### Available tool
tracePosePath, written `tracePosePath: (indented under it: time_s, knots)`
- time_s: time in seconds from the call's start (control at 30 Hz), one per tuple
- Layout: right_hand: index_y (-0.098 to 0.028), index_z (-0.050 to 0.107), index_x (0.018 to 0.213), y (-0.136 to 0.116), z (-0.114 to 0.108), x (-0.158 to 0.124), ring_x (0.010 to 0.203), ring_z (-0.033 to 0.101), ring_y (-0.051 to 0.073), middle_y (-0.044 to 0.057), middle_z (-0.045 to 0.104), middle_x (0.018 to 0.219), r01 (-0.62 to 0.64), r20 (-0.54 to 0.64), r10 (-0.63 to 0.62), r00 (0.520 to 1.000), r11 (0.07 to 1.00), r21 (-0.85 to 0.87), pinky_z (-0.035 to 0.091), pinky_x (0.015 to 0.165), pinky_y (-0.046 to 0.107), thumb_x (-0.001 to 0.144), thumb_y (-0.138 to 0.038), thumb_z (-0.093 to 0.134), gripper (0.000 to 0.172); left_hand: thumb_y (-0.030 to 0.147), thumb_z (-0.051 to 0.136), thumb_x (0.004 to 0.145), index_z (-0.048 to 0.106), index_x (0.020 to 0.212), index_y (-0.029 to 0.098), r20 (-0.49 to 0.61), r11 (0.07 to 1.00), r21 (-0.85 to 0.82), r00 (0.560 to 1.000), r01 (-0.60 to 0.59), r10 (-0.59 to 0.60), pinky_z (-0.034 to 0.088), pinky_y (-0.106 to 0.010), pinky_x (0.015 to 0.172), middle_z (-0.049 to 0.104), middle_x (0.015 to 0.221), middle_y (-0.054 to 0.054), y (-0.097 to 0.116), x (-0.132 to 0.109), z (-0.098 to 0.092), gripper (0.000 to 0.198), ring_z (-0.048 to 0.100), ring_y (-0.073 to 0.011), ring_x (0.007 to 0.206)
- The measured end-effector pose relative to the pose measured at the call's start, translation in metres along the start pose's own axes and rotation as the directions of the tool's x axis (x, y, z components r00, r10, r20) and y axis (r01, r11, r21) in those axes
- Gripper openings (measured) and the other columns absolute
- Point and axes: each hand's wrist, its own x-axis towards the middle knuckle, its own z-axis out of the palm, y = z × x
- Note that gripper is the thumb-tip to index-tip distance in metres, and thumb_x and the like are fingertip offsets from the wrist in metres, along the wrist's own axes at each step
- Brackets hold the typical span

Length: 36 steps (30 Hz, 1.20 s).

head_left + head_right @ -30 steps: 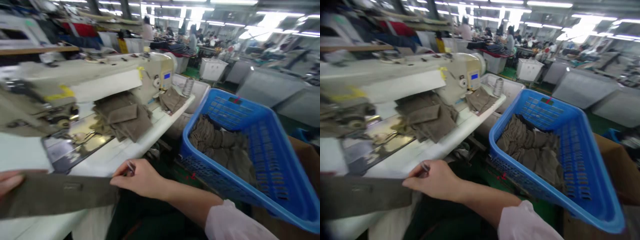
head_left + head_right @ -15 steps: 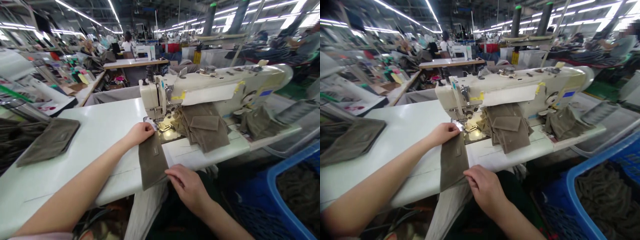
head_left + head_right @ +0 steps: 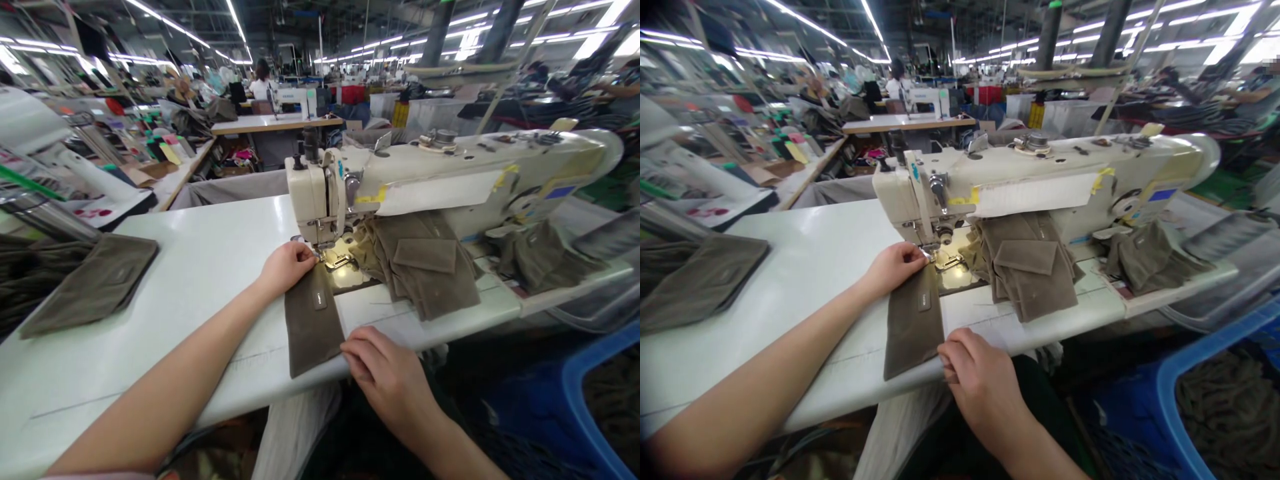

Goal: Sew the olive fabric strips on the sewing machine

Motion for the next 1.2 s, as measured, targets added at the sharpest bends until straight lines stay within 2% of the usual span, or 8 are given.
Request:
tracePosePath:
  time_s: [0.17, 0.63, 1.2]
  knots:
    - [-0.021, 0.063, 0.095, 0.001, 0.002, 0.002, 0.082, 0.067, 0.020, 0.007, 0.069, 0.097, 0.002, -0.003, -0.002, 1.000, 1.000, 0.010, 0.051, 0.070, 0.030, 0.097, -0.012, 0.048, 0.017, 0.039, 0.059, 0.079, 0.063, 0.069, 0.020, 0.013, 1.000, 0.001, 1.000, 0.015, -0.015, 0.039, -0.029, 0.061, 0.066, 0.070, -0.001, -0.001, 0.002, 0.000, 0.023, 0.058, -0.0184, 0.067]
    - [-0.021, 0.060, 0.098, 0.000, 0.001, 0.002, 0.084, 0.065, 0.018, 0.004, 0.067, 0.097, 0.008, 0.024, -0.008, 1.000, 1.000, 0.020, 0.046, 0.072, 0.028, 0.098, -0.010, 0.046, 0.018, 0.039, 0.059, 0.079, 0.064, 0.069, 0.020, 0.003, 0.999, 0.028, 1.000, 0.030, -0.030, 0.037, -0.029, 0.061, 0.067, 0.071, -0.001, 0.000, 0.002, 0.001, 0.022, 0.058, -0.0186, 0.068]
    - [-0.021, 0.059, 0.093, -0.004, -0.006, 0.011, 0.078, 0.058, 0.018, 0.003, 0.063, 0.092, -0.013, 0.125, 0.019, 0.992, 0.999, -0.050, 0.038, 0.064, 0.028, 0.094, -0.008, 0.046, 0.018, 0.037, 0.060, 0.080, 0.067, 0.070, 0.020, 0.001, 0.996, 0.061, 0.998, 0.069, -0.069, 0.038, -0.028, 0.062, 0.070, 0.073, -0.002, 0.003, 0.004, 0.000, 0.021, 0.062, -0.0192, 0.069]
